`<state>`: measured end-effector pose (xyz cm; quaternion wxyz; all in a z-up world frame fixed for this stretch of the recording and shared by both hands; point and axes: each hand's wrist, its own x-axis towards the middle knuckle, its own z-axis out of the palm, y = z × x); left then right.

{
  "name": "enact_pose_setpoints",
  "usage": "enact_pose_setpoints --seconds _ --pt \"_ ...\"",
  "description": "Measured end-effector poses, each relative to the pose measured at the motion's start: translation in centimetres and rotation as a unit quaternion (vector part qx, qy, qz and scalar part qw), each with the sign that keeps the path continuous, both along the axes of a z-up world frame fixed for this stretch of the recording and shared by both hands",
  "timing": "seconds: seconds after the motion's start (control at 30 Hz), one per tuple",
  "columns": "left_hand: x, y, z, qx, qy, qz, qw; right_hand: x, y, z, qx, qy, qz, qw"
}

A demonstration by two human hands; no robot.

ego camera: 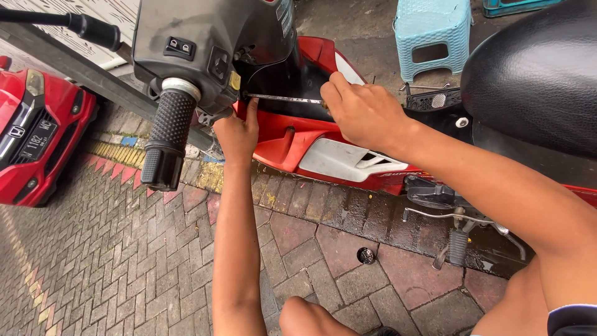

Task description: The person uses a screwdriver to remove screws from the front fairing of a red motorcycle. They work on the side panel near the handlebars and then move to the front dashboard area to continue unscrewing components.

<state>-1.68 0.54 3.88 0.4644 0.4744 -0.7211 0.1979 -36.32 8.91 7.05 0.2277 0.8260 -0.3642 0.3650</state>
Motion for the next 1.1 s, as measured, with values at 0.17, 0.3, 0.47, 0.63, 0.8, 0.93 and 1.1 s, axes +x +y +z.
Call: enact_pose_setpoints --seconds 0.17,0.3,0.47,0.63,0.8,0.93,1.1 --pt "-2.0 1.6 2.0 -0.017 -0.015 -0.010 1.000 -0.3 -1.6 -0.9 -0.107 0.006 -0.029 0.994" --pt "-4.7 4.0 4.7 -0.034 -0.036 0.003 0.999 0.0 -1.8 -1.1 -0.144 0.011 -0.047 0.988" --pt "0.9 -1.1 -1.6 -0.025 -0.003 0.002 1.000 0.1 -0.4 -0.3 -0.043 -0.020 -0.004 0.999" --pt "1.9 -2.1 -3.0 -0.021 0.017 -0.012 1.000 -0.3 -1.6 -0.3 -0.083 0.007 -0.028 0.996" --pt "1.3 -1.7 -2.6 -0.009 0.024 -0.012 1.000 -0.2 -1.8 0.0 -0.167 0.029 -0.056 0.984" --pt "0.9 -1.1 -2.1 -0.003 0.029 -0.010 1.000 -0.2 -1.2 -0.1 -0.110 0.013 -0.013 0.994" --pt "0.8 -0.4 -1.8 0.017 0.033 -0.007 0.999 -0.8 0.1 3.9 0.359 -0.128 0.095 0.920"
